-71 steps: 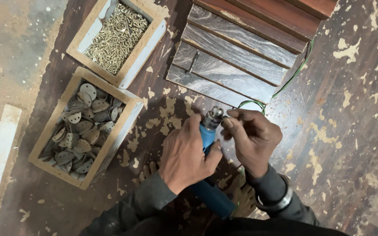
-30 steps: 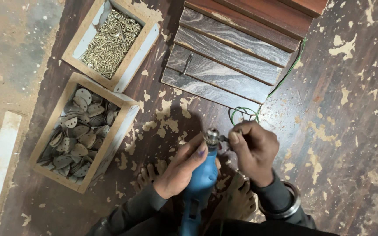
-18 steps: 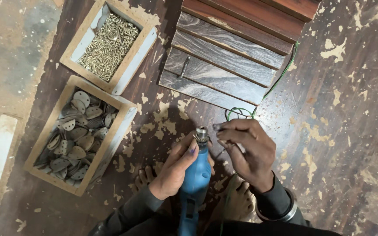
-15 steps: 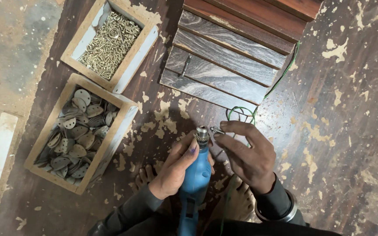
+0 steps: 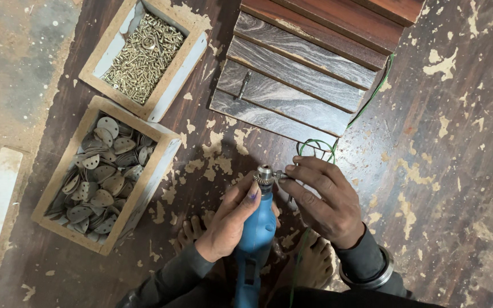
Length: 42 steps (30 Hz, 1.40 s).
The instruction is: The person picks small hardware from wooden sorting bins, then holds a blue rotary drill tool and works on a slatted wooden panel on the workbench, repeatedly handling the tool's chuck and bit area while positioning it against the panel.
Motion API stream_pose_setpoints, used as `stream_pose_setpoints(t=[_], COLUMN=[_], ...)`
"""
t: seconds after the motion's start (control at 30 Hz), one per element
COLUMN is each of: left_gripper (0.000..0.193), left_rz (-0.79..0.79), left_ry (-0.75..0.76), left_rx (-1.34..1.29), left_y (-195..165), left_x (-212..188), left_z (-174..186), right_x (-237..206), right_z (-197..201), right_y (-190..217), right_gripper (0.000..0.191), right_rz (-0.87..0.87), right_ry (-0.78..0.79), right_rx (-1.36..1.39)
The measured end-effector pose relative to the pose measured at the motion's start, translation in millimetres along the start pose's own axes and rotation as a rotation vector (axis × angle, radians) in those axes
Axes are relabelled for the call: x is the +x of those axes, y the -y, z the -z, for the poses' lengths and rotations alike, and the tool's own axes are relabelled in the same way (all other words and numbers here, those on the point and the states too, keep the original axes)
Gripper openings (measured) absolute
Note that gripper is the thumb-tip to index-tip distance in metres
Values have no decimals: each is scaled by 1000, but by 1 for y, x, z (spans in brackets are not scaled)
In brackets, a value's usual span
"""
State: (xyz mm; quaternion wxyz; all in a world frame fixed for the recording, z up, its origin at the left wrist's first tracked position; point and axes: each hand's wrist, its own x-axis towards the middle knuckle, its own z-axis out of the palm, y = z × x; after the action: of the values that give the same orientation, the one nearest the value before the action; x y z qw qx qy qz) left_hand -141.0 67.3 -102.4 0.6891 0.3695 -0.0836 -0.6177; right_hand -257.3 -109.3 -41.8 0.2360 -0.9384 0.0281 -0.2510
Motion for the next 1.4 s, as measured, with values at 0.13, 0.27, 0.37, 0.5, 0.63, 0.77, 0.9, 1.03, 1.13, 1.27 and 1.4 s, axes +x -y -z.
stream_pose_setpoints(t=[0.13, 0.27, 0.37, 0.5, 0.63, 0.77, 0.9, 1.03, 1.13, 1.27, 1.4], left_gripper=[52, 52, 50, 54, 60, 65, 63, 51, 47, 48, 50], left_rz=[5, -4, -106, 15, 5, -2, -20, -32, -6, 19, -34], left_ry=[-45, -69, -94, -84, -122, -160, -140, -1, 6, 0, 31], left_rx=[22, 37, 219, 42, 133, 194, 244, 138, 135, 121, 177], left_y=[2, 6, 10, 14, 19, 21, 17, 7, 1, -5, -9], left_x=[-1, 1, 1, -1, 1, 8, 9, 6, 6, 7, 5], left_z=[2, 4, 6, 9, 13, 14, 10, 5, 2, -1, -6], right_x=[2, 3, 3, 0, -5, -11, -18, -24, -30, -41, -52], right_z=[-2, -3, -4, -10, -20, -30, -37, -43, -45, -43, -41], right_y=[-1, -2, -2, -1, -4, -5, 3, 5, -5, -21, -28], right_gripper=[40, 35, 32, 30, 28, 35, 14, 19, 23, 23, 17], right_rz=[24, 45, 56, 41, 25, -95, -391, -591, -688, -782, -763], right_ry=[28, 40, 38, -23, -71, -180, -329, -453, -406, -302, -185], right_rx=[5, -56, -55, -53, -77, 272, 596, 793, 1046, 1247, 1335])
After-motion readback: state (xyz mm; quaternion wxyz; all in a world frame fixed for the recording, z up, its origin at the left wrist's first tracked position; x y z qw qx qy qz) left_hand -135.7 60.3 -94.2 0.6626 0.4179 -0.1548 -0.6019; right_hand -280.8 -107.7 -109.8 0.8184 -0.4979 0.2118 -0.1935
